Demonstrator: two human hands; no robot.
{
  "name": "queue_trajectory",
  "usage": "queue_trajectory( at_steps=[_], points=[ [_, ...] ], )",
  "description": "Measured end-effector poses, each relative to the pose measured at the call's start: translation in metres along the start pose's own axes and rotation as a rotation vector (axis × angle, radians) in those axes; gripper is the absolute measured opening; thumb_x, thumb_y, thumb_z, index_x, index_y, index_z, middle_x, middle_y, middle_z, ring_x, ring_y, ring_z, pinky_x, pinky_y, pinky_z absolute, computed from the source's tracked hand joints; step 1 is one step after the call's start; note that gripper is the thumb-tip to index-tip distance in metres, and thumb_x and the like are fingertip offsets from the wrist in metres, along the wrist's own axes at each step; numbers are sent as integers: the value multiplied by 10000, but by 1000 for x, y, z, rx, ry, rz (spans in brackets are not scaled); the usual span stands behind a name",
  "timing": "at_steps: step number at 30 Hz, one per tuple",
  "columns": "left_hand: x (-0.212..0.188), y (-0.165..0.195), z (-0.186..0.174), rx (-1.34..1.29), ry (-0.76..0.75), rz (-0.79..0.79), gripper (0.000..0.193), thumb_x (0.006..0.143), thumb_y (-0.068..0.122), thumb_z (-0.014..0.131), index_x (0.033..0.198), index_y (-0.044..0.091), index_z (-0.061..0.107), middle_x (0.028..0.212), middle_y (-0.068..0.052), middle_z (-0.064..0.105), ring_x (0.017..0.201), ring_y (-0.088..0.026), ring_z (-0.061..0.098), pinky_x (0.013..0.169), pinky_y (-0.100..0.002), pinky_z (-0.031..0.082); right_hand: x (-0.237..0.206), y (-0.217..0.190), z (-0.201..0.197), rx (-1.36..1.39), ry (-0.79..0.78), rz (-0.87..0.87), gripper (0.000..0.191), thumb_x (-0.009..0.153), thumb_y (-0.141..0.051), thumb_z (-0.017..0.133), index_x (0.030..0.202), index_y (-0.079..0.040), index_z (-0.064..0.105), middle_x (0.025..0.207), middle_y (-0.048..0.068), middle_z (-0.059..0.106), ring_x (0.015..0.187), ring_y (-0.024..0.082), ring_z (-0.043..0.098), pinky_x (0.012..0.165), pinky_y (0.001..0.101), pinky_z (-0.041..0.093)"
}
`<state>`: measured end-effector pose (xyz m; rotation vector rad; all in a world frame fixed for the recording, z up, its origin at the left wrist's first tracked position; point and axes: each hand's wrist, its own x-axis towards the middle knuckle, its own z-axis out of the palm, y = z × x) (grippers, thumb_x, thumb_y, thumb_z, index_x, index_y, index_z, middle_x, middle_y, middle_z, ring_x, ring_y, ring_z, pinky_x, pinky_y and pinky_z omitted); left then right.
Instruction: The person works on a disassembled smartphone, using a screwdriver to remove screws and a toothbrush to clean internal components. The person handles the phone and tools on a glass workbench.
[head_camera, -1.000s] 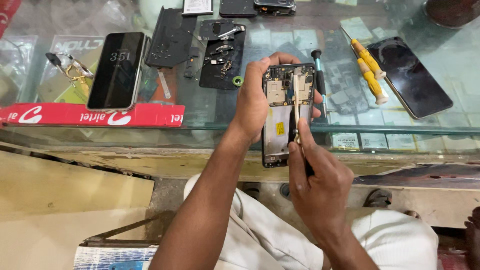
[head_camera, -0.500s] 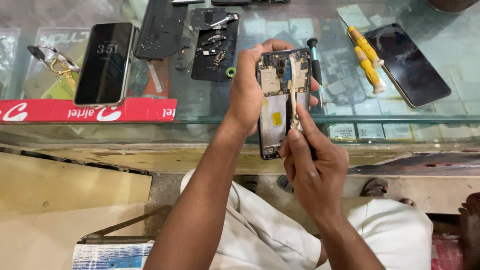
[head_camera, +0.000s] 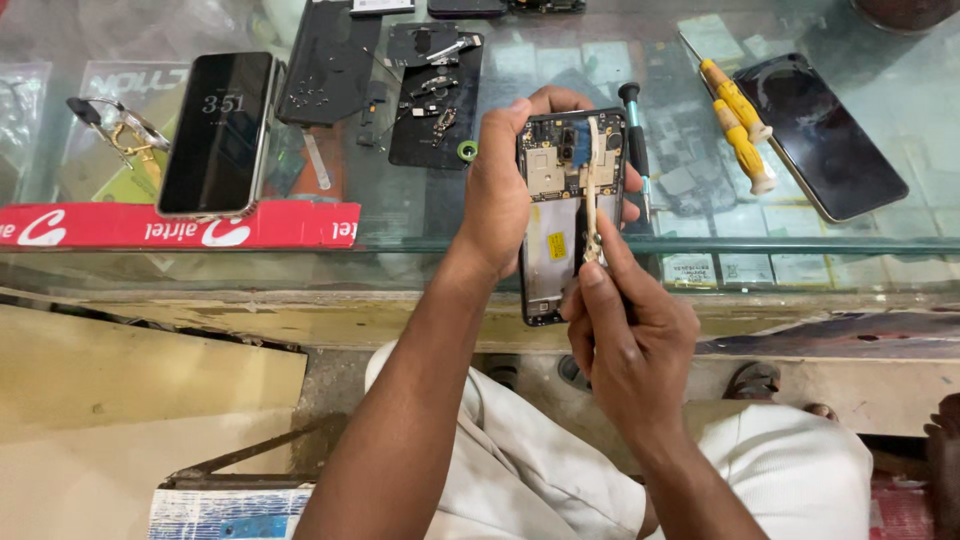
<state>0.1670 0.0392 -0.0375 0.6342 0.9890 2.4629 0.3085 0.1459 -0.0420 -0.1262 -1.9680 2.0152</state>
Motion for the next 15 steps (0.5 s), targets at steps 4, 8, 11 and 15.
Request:
queue_trajectory(
  at_steps=[4,8,11,15],
  points=[
    [0,0,0,-28,-30,-19,542,1065,467,230,1206,15,492,981,-307,704,828,-419,724,762,-511,616,-17,-2,-8,-252,9,-64,423,1021,-50,593,1443,-52,613,679,5,630,505,29,490,449,211,399],
    [-1,0,0,-31,-31,-30,532,1066,462,237,1209,19,493,982,-297,702,824,-412,721,761,-514,620,-22,0,-13,-498,68,-368,414,994,-10,690,1405,-34,644,805,56,695,626,56,567,581,232,466],
    [-1,1,0,-44,-30,-55,533,1061,479,240,1202,30,490,981,-294,707,825,-406,725,761,-509,619,-14,1,-14,-602,96,-507,420,968,16,732,1378,-29,650,899,110,710,733,86,629,666,258,502],
    [-2,0,1,-98,-38,-28,526,1086,461,257,1218,14,501,970,-282,700,862,-395,717,812,-518,622,-4,-2,-16,-725,217,-520,408,1007,40,751,1400,-36,674,774,89,618,650,112,529,586,266,449]
  ],
)
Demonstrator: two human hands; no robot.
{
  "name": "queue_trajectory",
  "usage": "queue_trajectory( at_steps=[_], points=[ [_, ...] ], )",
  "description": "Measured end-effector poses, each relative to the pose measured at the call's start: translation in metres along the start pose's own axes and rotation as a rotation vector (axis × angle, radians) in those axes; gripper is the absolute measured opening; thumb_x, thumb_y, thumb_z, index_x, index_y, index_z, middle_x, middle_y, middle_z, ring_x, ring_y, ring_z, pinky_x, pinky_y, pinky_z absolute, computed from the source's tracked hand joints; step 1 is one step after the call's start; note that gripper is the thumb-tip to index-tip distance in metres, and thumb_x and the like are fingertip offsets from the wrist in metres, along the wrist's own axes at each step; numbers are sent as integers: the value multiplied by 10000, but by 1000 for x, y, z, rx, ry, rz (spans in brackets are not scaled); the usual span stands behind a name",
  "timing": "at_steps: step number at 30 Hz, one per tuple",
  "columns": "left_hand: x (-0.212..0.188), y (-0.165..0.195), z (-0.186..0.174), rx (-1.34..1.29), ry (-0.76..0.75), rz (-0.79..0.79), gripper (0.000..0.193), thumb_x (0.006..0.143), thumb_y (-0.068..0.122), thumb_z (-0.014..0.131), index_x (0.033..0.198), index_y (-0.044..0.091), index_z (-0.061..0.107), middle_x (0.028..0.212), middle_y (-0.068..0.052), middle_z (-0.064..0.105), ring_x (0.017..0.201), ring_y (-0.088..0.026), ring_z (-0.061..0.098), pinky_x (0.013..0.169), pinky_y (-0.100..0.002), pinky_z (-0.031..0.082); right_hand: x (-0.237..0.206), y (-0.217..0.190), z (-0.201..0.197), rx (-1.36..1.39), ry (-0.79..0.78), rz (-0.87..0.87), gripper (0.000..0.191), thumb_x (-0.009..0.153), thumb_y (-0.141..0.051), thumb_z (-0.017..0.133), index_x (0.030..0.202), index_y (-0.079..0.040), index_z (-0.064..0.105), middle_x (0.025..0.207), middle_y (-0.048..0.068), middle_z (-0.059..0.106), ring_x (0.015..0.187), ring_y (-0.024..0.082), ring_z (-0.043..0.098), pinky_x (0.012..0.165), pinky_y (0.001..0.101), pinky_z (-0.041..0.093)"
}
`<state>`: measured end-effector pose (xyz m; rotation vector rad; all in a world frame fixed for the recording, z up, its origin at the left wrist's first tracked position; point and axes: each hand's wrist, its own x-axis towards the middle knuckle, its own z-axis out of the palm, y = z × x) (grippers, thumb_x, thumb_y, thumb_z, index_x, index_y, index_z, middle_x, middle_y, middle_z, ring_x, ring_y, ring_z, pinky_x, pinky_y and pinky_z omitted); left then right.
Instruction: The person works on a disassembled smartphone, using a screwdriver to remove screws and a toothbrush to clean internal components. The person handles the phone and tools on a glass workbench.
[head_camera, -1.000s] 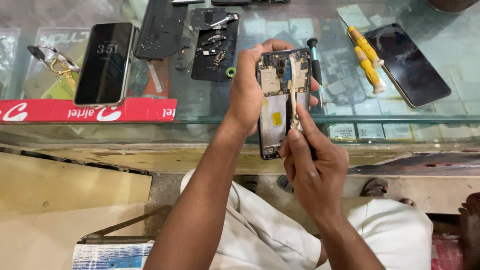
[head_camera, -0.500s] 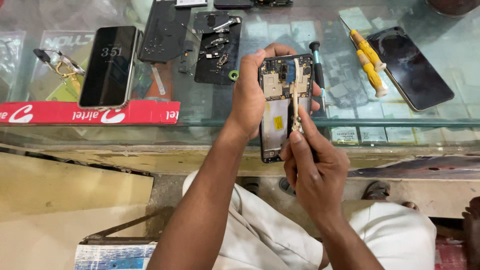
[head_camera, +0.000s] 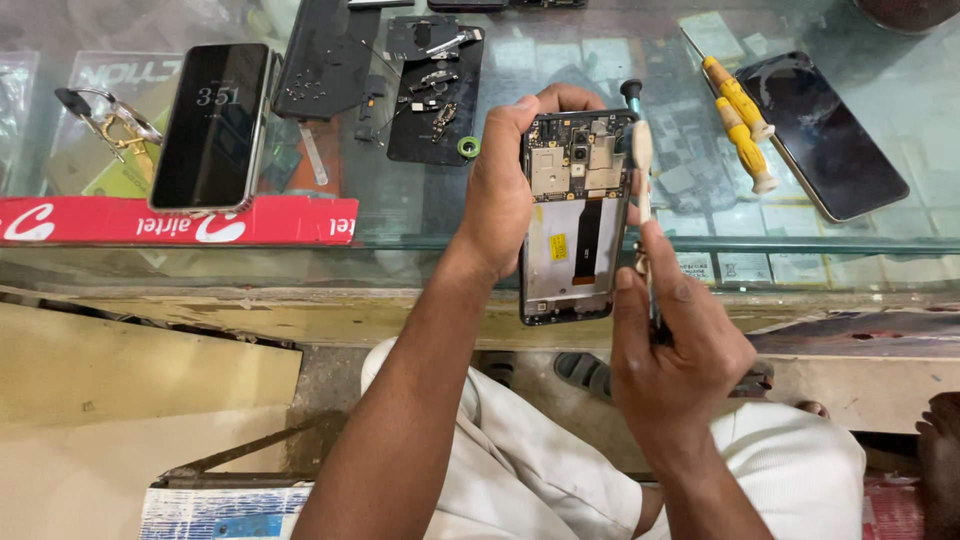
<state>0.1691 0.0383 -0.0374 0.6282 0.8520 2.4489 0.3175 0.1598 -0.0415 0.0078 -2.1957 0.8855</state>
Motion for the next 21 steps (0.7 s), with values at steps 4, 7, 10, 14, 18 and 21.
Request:
queue_trajectory(
  at_steps=[4,7,10,14,18,21],
  points=[
    [0,-2,-2,-17,-15,-19,511,1068,459,263,1194,29,507,977,-272,705,836,-390,727,787,-507,625,4,-3,-3,1,-53,-40,414,987,32,759,1386,-43,677,741,69,591,626,94,517,566,280,438],
    [0,-3,-3,46,6,38,538,1084,455,265,1220,-3,512,975,-247,689,907,-354,727,823,-480,622,7,-4,-5,30,-63,-60,398,992,14,766,1377,-46,681,772,55,628,639,80,537,589,287,438],
    [-1,-3,-2,11,-10,58,513,1102,424,272,1155,-27,510,973,-229,689,897,-331,716,826,-465,615,7,-2,-4,47,-81,-40,391,1011,25,741,1391,-33,672,770,62,620,630,94,517,581,292,417],
    [-2,-1,1,30,-53,33,489,1090,425,262,1153,17,523,955,-224,706,828,-330,714,781,-467,618,7,1,-1,34,-41,-22,388,1017,11,723,1398,-34,659,795,70,619,660,102,549,621,296,462],
    [-3,1,2,59,-7,46,505,1096,427,270,1158,-4,526,963,-237,698,858,-322,705,807,-458,609,4,-2,2,14,-38,-42,386,1034,21,709,1415,-11,654,816,87,627,678,135,547,651,317,477],
    [-3,-1,2,93,6,19,496,1065,447,261,1138,30,519,940,-233,714,818,-332,721,760,-462,619,-3,-9,-1,28,-103,-14,413,1003,12,694,1411,-7,631,819,97,622,703,139,575,663,325,491]
  ],
)
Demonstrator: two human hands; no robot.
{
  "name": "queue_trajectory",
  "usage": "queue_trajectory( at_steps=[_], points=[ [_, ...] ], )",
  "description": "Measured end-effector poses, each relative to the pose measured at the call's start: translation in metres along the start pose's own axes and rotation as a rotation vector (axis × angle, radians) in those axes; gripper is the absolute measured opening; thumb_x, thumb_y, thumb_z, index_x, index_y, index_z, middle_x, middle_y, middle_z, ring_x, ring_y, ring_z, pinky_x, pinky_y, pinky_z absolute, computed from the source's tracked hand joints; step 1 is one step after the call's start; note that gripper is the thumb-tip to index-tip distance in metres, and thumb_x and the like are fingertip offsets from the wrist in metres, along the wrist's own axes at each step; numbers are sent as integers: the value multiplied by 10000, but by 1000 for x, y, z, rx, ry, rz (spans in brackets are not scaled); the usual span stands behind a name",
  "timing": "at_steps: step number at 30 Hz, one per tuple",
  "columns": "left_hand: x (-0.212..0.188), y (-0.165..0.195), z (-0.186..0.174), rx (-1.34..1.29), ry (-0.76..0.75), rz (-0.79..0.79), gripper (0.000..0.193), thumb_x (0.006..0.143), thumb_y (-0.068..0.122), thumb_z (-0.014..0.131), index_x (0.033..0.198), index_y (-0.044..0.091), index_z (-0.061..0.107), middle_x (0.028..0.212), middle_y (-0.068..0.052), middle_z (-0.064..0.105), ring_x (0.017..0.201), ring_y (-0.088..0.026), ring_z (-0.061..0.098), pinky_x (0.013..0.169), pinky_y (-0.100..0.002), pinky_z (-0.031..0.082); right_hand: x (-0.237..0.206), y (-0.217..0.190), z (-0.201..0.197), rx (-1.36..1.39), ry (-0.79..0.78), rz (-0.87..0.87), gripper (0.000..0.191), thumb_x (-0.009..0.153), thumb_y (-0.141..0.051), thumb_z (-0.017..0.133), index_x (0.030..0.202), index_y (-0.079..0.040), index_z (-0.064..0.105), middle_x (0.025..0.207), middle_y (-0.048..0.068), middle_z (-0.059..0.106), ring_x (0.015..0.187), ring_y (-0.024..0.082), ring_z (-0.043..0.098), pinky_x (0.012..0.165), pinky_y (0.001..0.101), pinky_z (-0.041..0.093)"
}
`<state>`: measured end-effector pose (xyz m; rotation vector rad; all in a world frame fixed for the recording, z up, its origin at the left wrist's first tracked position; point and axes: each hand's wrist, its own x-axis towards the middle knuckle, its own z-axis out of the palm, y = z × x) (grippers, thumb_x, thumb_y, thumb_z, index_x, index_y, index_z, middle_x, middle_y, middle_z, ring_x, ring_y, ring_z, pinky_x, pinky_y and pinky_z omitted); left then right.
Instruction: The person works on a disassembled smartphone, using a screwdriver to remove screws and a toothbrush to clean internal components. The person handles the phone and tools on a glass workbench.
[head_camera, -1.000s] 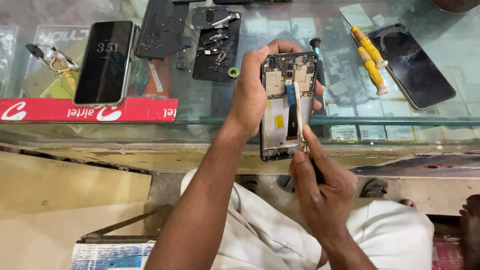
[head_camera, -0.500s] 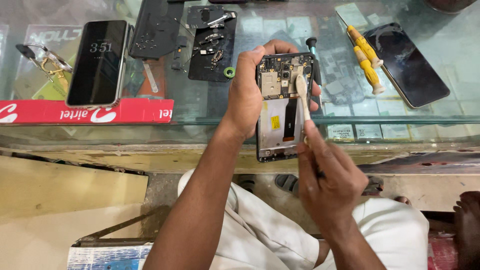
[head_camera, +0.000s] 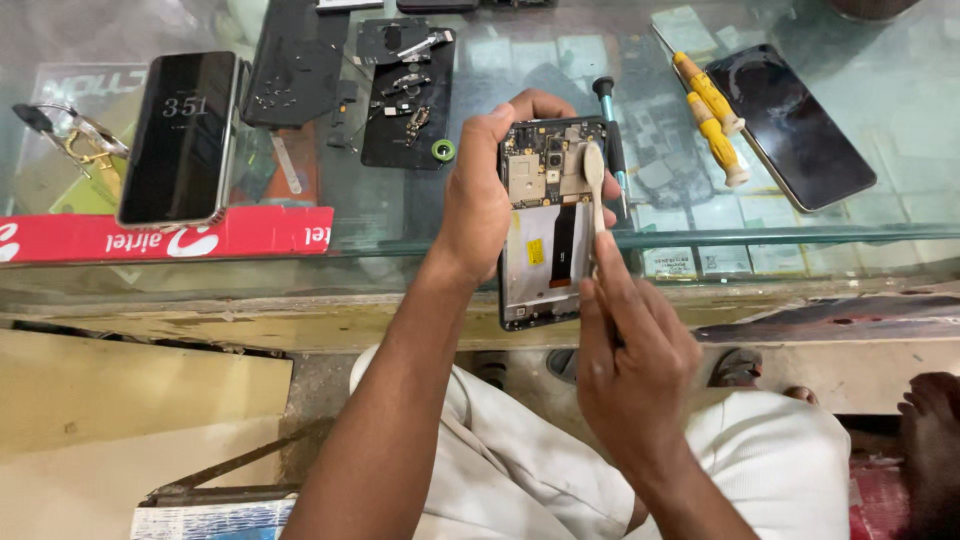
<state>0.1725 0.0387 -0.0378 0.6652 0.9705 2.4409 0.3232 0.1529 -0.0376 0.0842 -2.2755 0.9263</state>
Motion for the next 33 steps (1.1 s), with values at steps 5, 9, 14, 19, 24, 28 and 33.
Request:
queue_trajectory(
  at_steps=[5,9,14,19,24,28,33],
  points=[
    [0,-3,0,-4,-6,-7,492,1081,437,278,1145,13,519,960,-229,701,856,-325,717,799,-462,621,0,2,0,7,22,101,395,1009,11,697,1400,-24,651,784,107,635,656,163,569,637,330,486],
    [1,-2,0,25,-13,20,511,1080,448,268,1123,9,525,963,-234,711,874,-310,723,801,-449,623,2,3,3,70,37,49,401,1023,9,681,1419,-18,626,864,124,659,706,158,603,686,313,515],
    [-2,-4,1,125,8,18,488,1073,432,254,1121,27,521,950,-222,714,866,-308,726,787,-457,633,-3,-4,-2,32,12,66,392,1010,2,674,1399,-29,631,883,117,675,742,155,629,699,323,516],
    [-2,-2,0,96,-1,30,524,1087,454,246,1130,10,521,995,-236,715,917,-322,730,834,-464,633,-2,13,3,83,9,86,399,1029,-1,670,1424,-20,617,843,103,660,688,157,581,655,315,485],
    [-2,-2,1,135,24,5,533,1069,473,246,1150,22,518,947,-253,719,817,-348,729,745,-457,620,-34,10,7,153,-31,81,422,1016,-11,653,1433,-24,593,901,97,674,720,155,588,647,306,490],
    [-1,0,-1,69,19,-36,544,1052,472,229,1176,22,509,966,-272,724,837,-376,738,782,-467,625,-45,-6,5,144,-120,113,436,958,-22,689,1390,-55,632,733,93,559,581,176,500,561,326,451],
    [-1,-1,-1,91,12,-16,554,1063,468,216,1186,12,504,970,-280,717,830,-382,730,764,-473,619,-9,-3,13,150,-89,11,496,1015,3,648,1491,-85,541,830,104,576,631,182,522,581,336,444]
  ],
)
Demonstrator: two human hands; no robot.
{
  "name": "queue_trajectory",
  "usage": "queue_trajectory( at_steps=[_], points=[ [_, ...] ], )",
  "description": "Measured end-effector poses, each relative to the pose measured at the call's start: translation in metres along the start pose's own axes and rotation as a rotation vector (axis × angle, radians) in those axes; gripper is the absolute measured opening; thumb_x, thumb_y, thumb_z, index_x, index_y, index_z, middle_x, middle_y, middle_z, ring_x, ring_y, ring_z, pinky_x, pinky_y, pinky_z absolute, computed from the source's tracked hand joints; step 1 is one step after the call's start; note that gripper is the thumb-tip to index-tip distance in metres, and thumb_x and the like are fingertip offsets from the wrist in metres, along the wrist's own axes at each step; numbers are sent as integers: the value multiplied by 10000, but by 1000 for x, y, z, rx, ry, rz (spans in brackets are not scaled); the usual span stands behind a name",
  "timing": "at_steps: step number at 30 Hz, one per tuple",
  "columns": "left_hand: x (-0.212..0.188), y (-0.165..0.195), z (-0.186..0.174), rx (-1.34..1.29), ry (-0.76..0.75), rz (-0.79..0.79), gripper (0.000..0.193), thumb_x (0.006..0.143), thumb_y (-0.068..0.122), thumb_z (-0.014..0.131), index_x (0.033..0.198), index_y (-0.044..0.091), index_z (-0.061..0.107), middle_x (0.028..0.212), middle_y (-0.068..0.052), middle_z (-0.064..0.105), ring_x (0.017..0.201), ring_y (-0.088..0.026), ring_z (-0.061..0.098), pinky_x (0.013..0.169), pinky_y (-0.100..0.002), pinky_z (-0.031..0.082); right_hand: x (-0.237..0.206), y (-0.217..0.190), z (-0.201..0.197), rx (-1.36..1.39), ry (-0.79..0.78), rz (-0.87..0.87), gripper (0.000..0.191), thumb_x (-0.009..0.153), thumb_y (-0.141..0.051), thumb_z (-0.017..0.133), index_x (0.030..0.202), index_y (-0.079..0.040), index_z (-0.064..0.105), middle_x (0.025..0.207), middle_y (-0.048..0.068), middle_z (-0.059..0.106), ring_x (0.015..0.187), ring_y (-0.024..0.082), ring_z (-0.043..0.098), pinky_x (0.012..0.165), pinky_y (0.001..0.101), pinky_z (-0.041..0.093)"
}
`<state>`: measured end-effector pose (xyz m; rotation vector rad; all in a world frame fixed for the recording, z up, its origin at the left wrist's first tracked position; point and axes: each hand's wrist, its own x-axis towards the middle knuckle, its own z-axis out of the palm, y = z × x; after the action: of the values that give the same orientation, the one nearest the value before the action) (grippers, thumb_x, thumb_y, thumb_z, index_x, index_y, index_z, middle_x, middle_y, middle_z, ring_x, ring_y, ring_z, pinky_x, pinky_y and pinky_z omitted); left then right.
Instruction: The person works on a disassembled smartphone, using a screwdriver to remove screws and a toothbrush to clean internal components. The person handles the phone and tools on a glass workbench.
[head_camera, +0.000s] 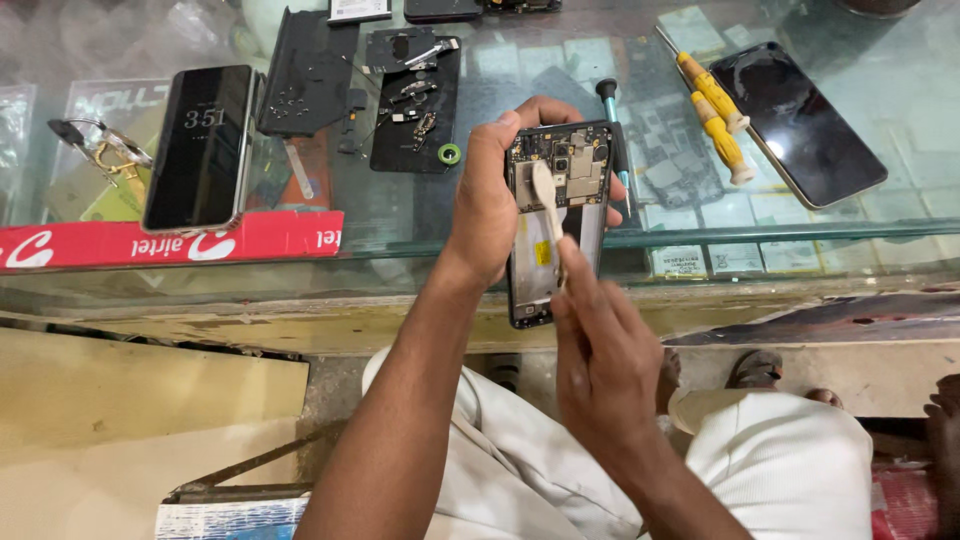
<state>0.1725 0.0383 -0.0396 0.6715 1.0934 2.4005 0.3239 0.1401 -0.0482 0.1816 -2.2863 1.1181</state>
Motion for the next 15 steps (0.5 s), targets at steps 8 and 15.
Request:
queue_trajectory(
  at_steps=[8,15],
  points=[
    [2,-2,0,6,30,14,555,1064,469,203,1189,15,498,958,-284,713,813,-380,727,745,-470,613,0,2,5,-84,-71,-89,550,1008,-40,638,1531,-109,481,883,112,599,693,245,596,605,412,483],
    [0,-1,2,-29,17,8,571,1073,484,212,1196,6,499,963,-284,712,834,-388,728,774,-483,614,18,2,3,-149,-144,-141,613,951,-16,645,1530,-62,449,810,129,531,613,259,541,548,439,457]
  ],
)
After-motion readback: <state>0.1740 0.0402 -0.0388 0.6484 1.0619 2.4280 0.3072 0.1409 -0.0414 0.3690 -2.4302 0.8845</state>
